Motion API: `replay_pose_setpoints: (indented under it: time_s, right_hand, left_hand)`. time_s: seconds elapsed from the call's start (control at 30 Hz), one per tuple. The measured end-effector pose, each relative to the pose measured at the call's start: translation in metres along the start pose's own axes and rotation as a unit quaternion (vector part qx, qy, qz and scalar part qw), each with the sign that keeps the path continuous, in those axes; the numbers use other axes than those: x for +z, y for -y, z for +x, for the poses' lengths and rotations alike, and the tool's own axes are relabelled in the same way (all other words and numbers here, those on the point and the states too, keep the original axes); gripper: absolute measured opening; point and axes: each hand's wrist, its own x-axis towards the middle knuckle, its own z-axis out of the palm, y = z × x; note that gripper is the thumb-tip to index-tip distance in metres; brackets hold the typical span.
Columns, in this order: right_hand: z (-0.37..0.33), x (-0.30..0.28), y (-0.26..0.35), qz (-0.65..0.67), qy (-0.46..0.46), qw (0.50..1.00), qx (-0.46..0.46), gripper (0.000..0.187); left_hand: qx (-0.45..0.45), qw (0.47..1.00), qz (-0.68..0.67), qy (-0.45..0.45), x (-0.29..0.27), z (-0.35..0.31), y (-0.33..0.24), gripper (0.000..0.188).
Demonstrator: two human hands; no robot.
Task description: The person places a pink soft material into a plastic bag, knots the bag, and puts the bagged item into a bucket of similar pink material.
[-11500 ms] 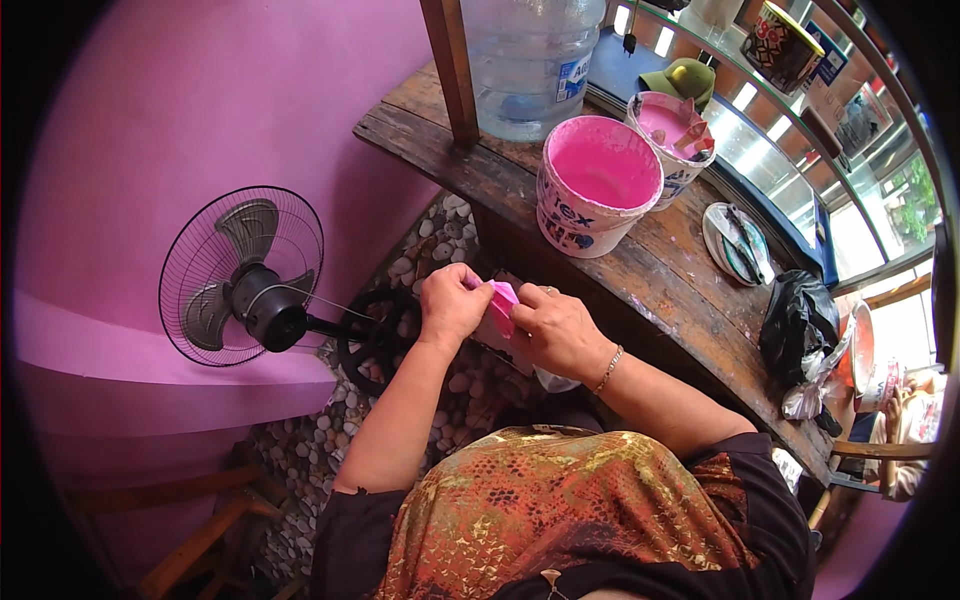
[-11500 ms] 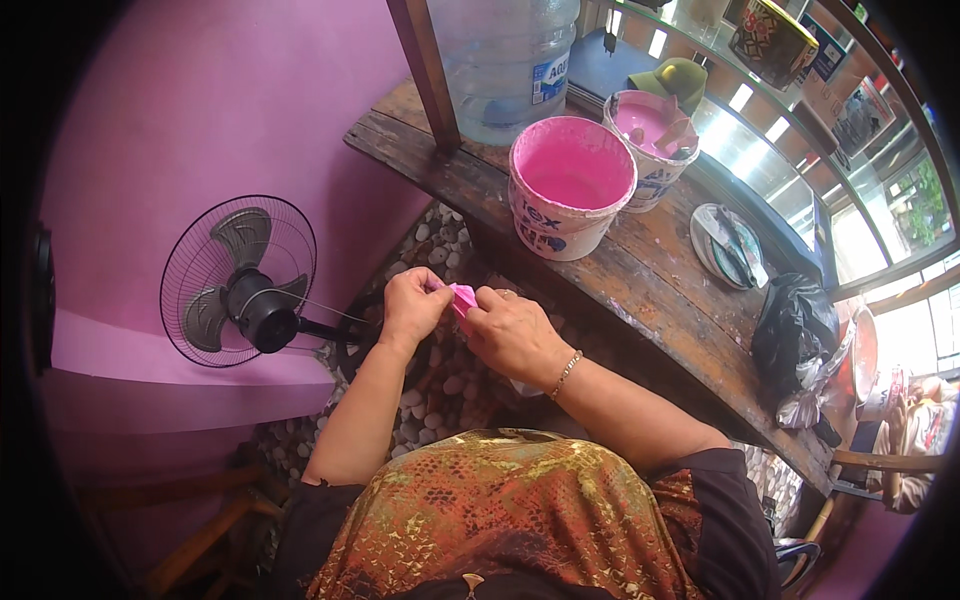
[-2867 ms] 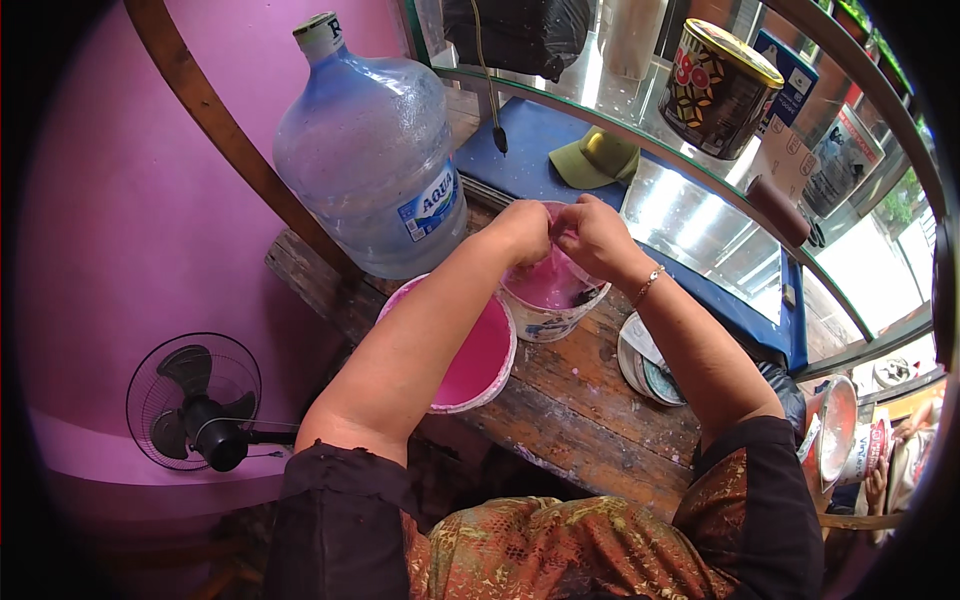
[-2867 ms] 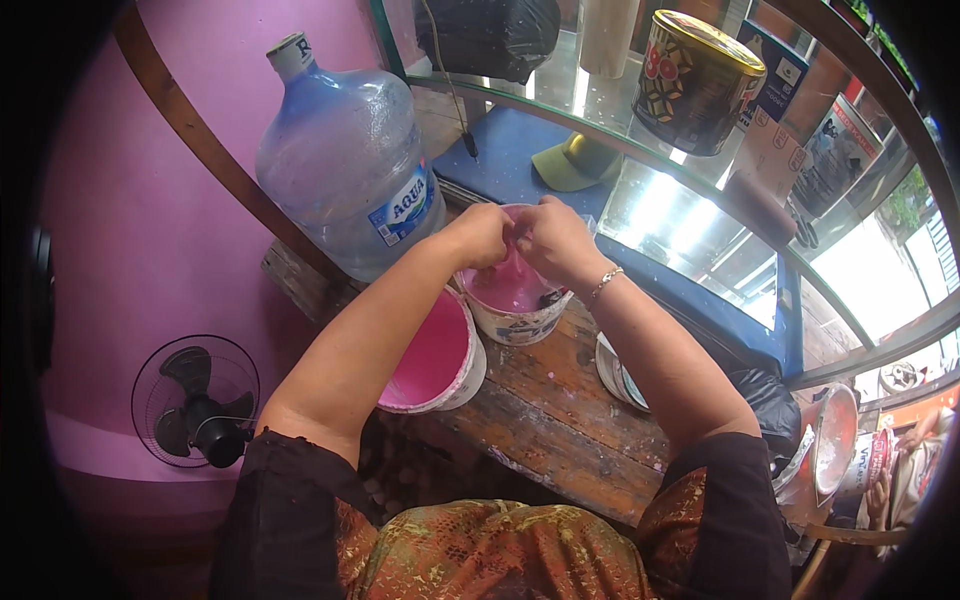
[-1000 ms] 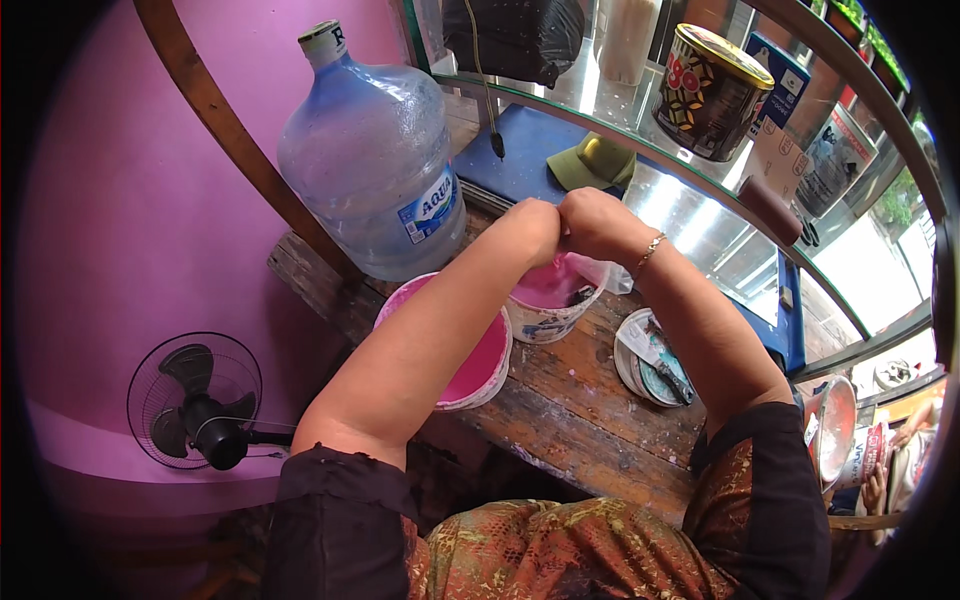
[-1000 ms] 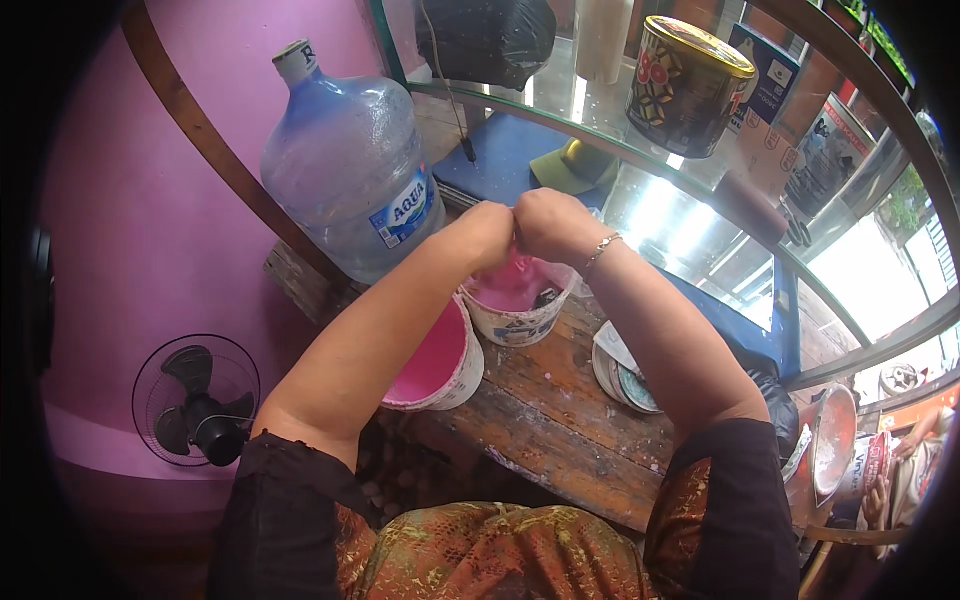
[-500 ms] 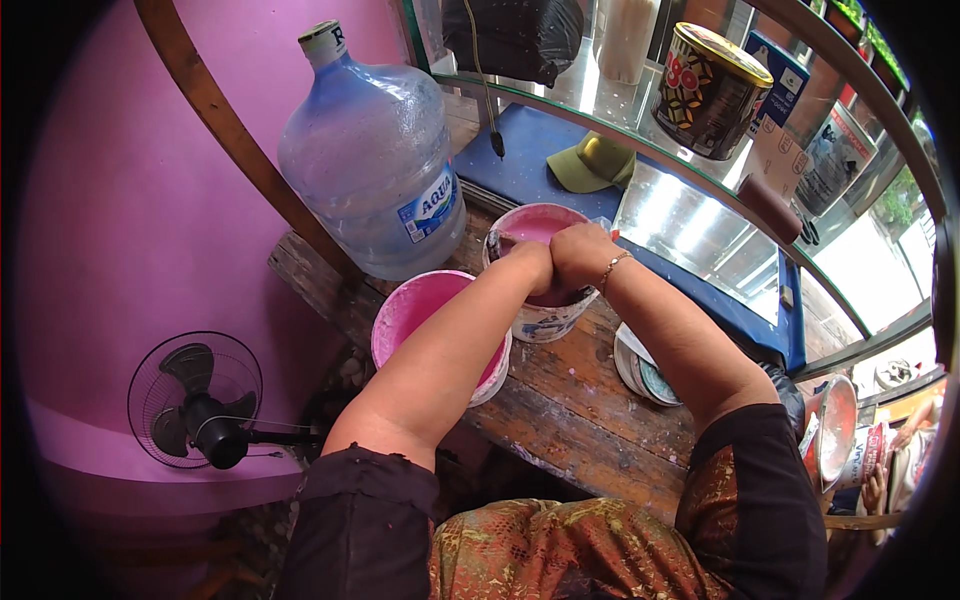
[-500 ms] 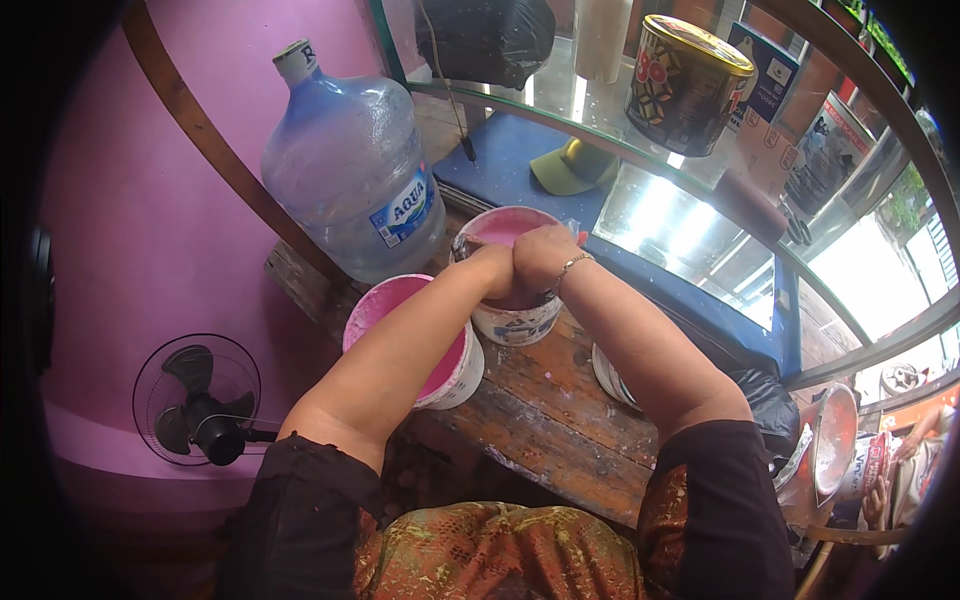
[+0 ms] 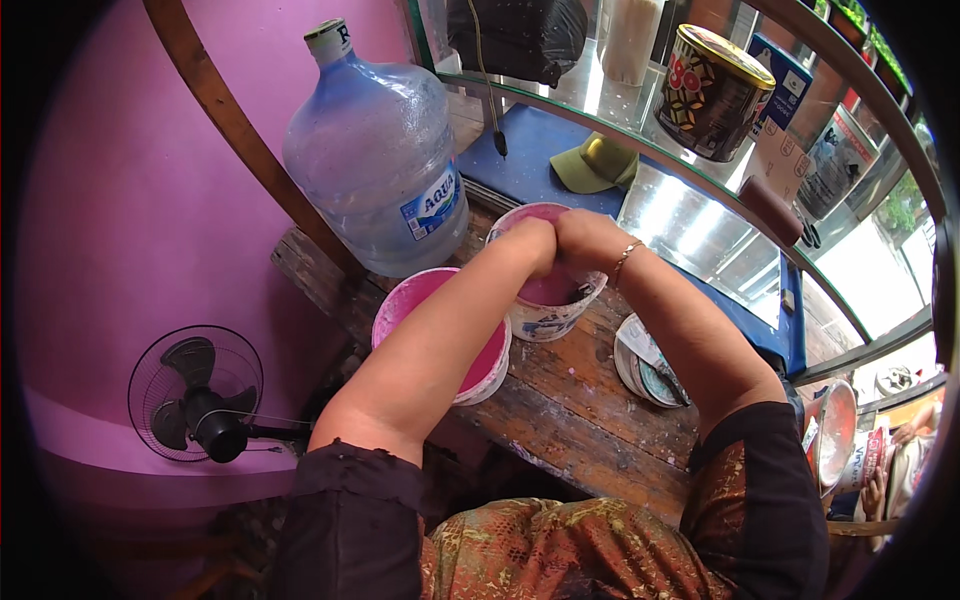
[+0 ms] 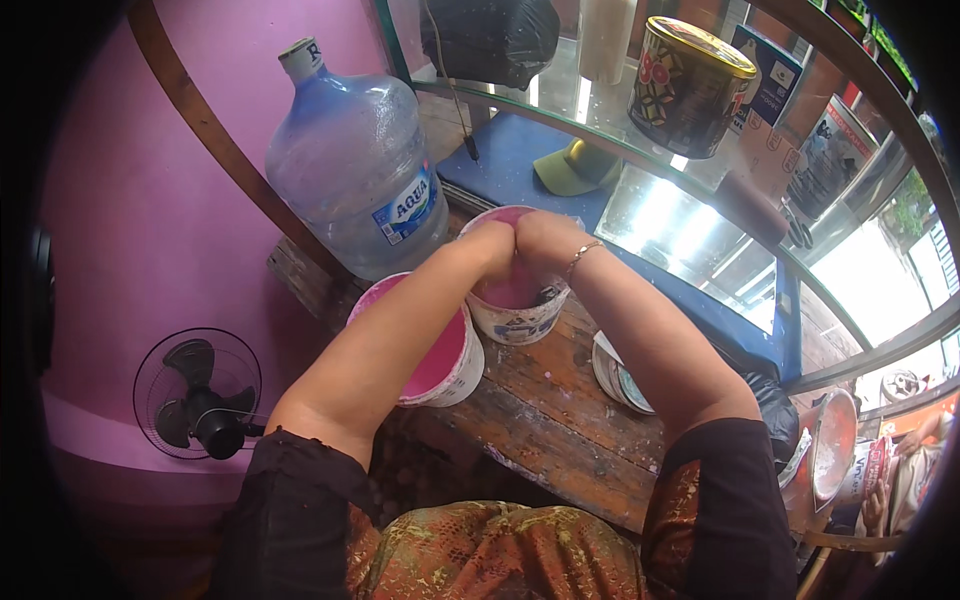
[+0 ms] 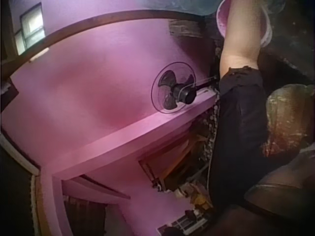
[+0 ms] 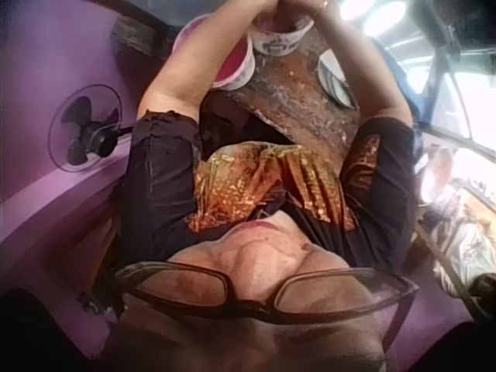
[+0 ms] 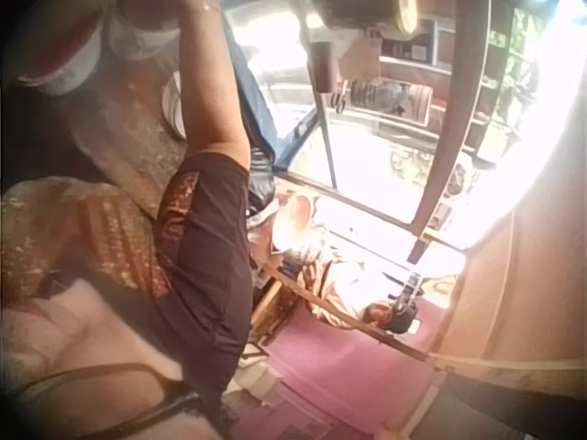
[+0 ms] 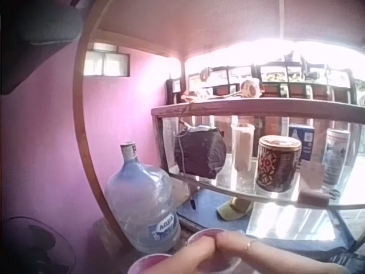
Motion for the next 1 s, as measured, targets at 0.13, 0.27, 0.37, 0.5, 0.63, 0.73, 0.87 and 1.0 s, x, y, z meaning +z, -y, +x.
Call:
replay_pose_setpoints:
  time_s: [0.13,0.27,0.37,0.5,0.63,0.73,0.87,1.0]
  right_hand:
    - [-0.023,-0.051,0.013,0.028,-0.088,0.994,-0.055,0.014]
    - [-0.031,-0.077,0.010,0.047,-0.175,0.977,-0.114,0.011]
    - [-0.047,-0.098,0.016,0.053,-0.229,0.959,-0.159,0.012]
    - [-0.049,-0.094,0.015,0.067,-0.206,0.966,-0.140,0.014]
    - [-0.034,-0.049,0.017,0.045,-0.092,0.994,-0.044,0.019]
    - [-0.028,-0.024,0.025,0.029,-0.052,0.998,-0.033,0.020]
    - [-0.015,0.009,0.019,-0.020,0.000,1.000,-0.016,0.020]
    - [0.005,0.030,0.016,-0.041,0.030,0.999,0.004,0.022]
  left_hand:
    - [0.055,0.994,-0.050,-0.076,-0.056,-0.052,0.001,0.016]
    - [-0.003,0.996,-0.061,-0.070,-0.093,-0.078,-0.001,0.015]
    - [-0.001,0.988,-0.105,-0.111,-0.104,-0.094,0.001,0.015]
    - [0.008,0.981,-0.144,-0.127,-0.095,-0.088,0.004,0.015]
    - [0.052,0.988,-0.104,-0.099,-0.051,-0.062,0.004,0.017]
    - [0.070,0.986,-0.090,-0.119,-0.009,-0.034,0.014,0.018]
    - [-0.010,0.996,-0.092,0.017,0.007,-0.023,0.000,0.026]
    - [-0.039,0.997,-0.063,0.027,0.043,0.020,0.010,0.031]
